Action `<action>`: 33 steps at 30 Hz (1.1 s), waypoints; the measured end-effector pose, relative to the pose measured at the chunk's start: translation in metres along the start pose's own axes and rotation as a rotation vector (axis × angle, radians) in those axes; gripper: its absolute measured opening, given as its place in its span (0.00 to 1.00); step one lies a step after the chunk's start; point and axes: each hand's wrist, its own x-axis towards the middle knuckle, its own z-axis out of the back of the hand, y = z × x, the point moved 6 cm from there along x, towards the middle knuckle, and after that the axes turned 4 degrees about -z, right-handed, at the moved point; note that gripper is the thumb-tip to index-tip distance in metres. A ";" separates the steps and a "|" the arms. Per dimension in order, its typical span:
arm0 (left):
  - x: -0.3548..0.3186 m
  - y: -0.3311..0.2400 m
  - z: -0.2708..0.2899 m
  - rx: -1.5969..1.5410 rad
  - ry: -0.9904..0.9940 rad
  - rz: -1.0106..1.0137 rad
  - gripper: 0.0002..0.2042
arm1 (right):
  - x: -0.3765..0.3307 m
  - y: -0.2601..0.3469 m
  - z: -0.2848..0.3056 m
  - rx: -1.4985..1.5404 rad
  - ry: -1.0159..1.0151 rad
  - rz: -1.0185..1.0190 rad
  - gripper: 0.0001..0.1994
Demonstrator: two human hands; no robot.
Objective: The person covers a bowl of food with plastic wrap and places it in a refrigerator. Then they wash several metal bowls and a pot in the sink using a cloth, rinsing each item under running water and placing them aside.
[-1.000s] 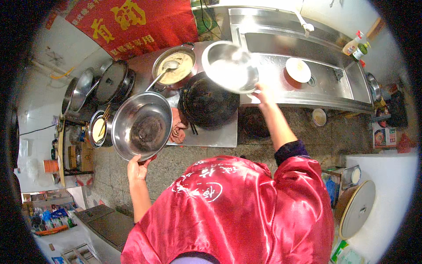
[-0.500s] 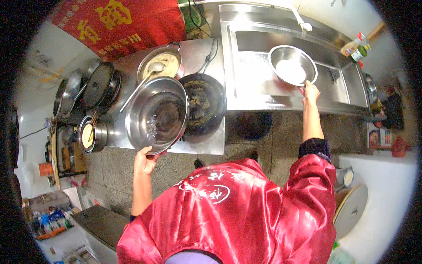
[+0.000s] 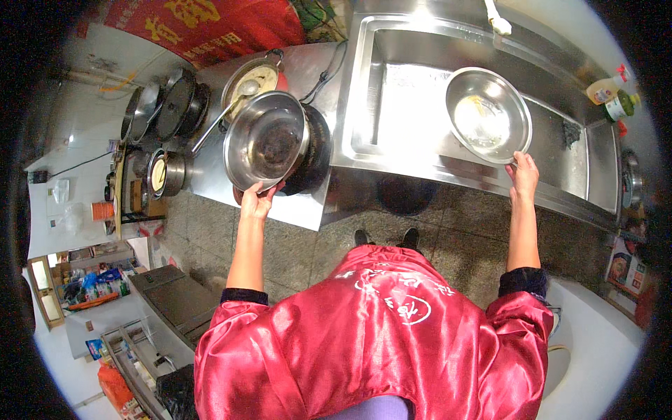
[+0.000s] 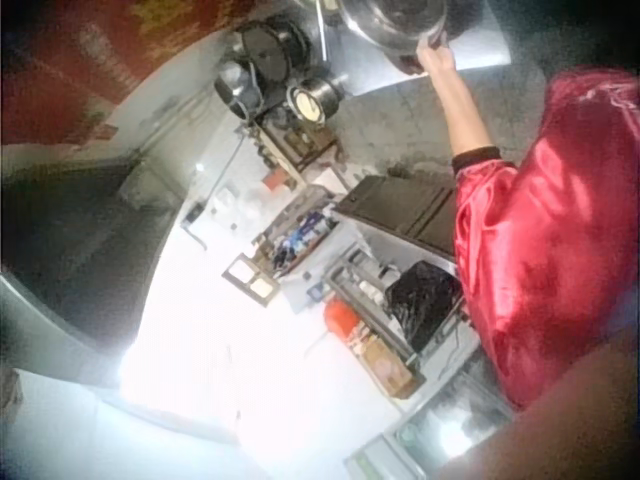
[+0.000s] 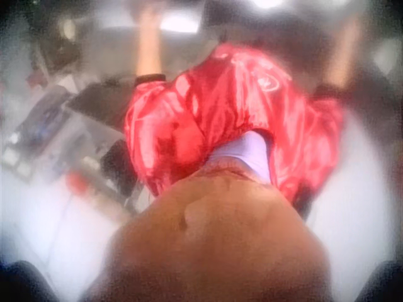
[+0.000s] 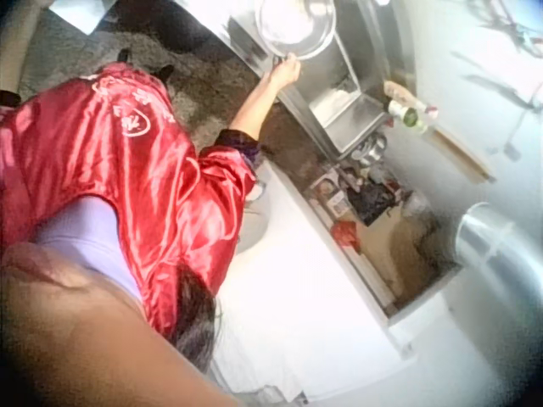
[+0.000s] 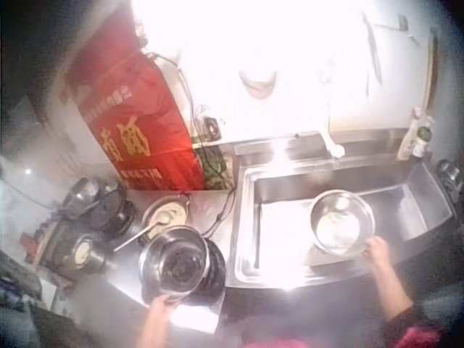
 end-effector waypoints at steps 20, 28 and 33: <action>0.075 -0.060 -0.330 1.641 0.436 -1.459 0.17 | -0.125 -0.010 0.065 0.121 -0.157 0.012 0.04; 0.243 -0.112 -0.521 1.908 0.131 -1.387 0.23 | -0.229 -0.014 0.055 0.126 -0.422 -0.044 0.02; 0.275 -0.129 -0.563 1.875 0.182 -1.346 0.24 | -0.265 -0.029 0.055 0.181 -0.536 -0.059 0.02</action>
